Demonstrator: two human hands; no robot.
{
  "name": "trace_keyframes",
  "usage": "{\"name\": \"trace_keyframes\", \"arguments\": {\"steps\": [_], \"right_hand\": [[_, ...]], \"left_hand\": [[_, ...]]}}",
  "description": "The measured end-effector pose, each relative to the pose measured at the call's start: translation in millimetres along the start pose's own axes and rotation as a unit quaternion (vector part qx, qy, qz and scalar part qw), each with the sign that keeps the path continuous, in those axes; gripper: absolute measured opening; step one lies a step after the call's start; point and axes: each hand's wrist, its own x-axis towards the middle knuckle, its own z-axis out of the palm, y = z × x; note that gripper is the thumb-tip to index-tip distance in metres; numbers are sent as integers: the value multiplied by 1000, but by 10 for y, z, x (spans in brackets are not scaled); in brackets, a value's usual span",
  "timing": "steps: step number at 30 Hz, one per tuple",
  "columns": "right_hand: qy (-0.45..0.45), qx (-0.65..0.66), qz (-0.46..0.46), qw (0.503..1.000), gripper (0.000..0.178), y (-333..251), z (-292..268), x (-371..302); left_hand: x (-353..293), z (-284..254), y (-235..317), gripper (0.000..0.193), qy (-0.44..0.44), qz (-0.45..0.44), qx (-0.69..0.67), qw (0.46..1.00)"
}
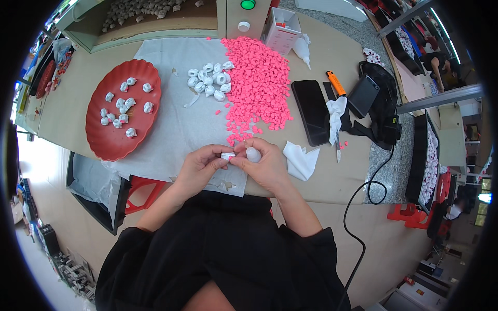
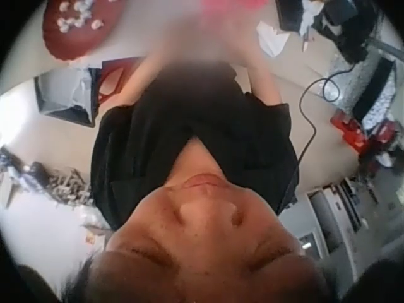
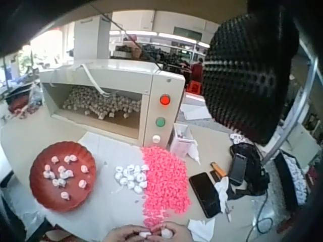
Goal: The person applies adhesive to small white plastic components using an adhesive dispenser, then joins the components together by hand.
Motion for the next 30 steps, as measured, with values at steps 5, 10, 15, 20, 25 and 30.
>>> {"name": "trace_keyframes", "arguments": {"steps": [5,10,15,20,25,30], "right_hand": [[1,-10,-1,1000,17,-10,10,20],[17,-47,-2,999,16,18,45,11],[42,-39,-22,998,15,-13,124,-23],[70,-6,-46,997,16,24,176,-45],[69,-66,-159,983,14,161,182,-11],[67,-71,-173,980,13,202,176,-9]], "left_hand": [[3,40,62,22,15,-14,-59,998],[-8,5,35,24,-2,2,5,1000],[-3,-29,42,24,-9,-19,-12,1000],[13,9,70,24,1,-20,-87,996],[19,24,56,25,7,-44,-88,995],[22,29,69,27,10,-50,-118,992]]}}
